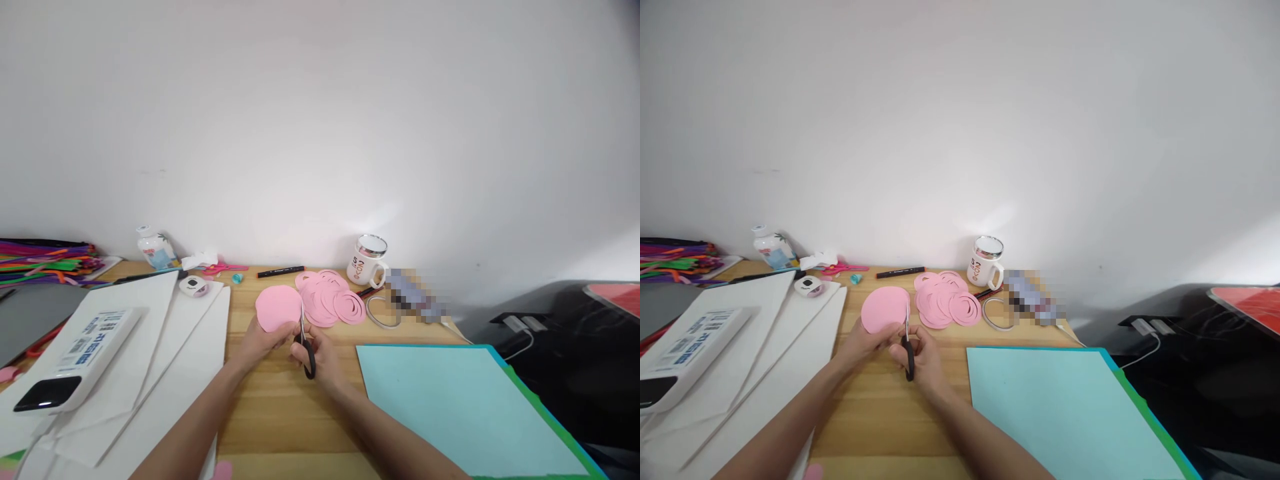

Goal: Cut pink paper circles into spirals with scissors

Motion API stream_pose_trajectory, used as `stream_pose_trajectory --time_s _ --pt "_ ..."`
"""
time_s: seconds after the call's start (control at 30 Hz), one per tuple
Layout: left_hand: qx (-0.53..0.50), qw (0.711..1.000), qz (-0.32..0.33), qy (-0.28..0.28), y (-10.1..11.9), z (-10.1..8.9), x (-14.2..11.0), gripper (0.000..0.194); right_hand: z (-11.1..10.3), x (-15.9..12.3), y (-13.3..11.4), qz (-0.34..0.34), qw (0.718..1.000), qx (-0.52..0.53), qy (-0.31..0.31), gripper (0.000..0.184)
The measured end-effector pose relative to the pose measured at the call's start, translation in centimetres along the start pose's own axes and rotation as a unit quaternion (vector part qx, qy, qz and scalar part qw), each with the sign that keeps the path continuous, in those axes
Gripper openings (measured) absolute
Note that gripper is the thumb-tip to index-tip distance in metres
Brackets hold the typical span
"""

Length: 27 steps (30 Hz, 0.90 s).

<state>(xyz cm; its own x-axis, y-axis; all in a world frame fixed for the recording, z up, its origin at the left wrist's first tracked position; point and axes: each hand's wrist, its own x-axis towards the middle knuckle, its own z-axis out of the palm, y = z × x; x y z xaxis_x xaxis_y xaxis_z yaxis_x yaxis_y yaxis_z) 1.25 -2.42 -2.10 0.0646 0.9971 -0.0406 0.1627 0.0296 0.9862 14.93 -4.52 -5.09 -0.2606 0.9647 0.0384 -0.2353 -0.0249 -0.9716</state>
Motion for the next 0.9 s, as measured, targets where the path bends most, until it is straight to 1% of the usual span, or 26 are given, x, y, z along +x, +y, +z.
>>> stream_pose_trajectory --time_s 0.17,0.27,0.4,0.5,0.6,0.7,0.83,0.9 --pt "0.004 1.000 0.005 0.003 -0.1 -0.1 0.0 0.023 0.0 0.0 0.1 0.014 1.000 0.027 0.001 0.030" --pt "0.005 1.000 -0.004 0.007 0.0 -0.2 0.1 0.030 0.0 0.1 0.1 0.026 0.999 0.041 0.007 0.028" --pt "0.005 1.000 -0.009 -0.008 0.4 -0.2 0.1 0.042 0.2 0.0 0.1 0.053 0.997 0.051 0.026 0.027" --pt "0.027 0.999 -0.026 0.008 0.7 -0.1 0.0 0.044 0.5 -0.3 0.2 0.058 0.996 0.051 0.038 0.027" --pt "0.042 0.998 -0.044 0.019 0.8 0.1 -0.1 0.042 0.9 -0.6 0.4 0.067 0.996 0.047 0.030 0.028" --pt "0.043 0.997 -0.052 0.021 0.9 0.1 -0.1 0.034 1.0 -0.8 0.2 0.074 0.996 0.044 0.022 0.029" --pt "0.043 0.996 -0.072 0.031 1.1 0.1 -0.2 0.022 1.0 -0.8 -0.5 0.047 0.997 0.049 0.022 0.029" --pt "0.038 0.997 -0.061 0.034 1.2 0.1 -0.2 0.022 0.9 -0.7 -0.7 0.036 0.998 0.053 0.025 0.031"
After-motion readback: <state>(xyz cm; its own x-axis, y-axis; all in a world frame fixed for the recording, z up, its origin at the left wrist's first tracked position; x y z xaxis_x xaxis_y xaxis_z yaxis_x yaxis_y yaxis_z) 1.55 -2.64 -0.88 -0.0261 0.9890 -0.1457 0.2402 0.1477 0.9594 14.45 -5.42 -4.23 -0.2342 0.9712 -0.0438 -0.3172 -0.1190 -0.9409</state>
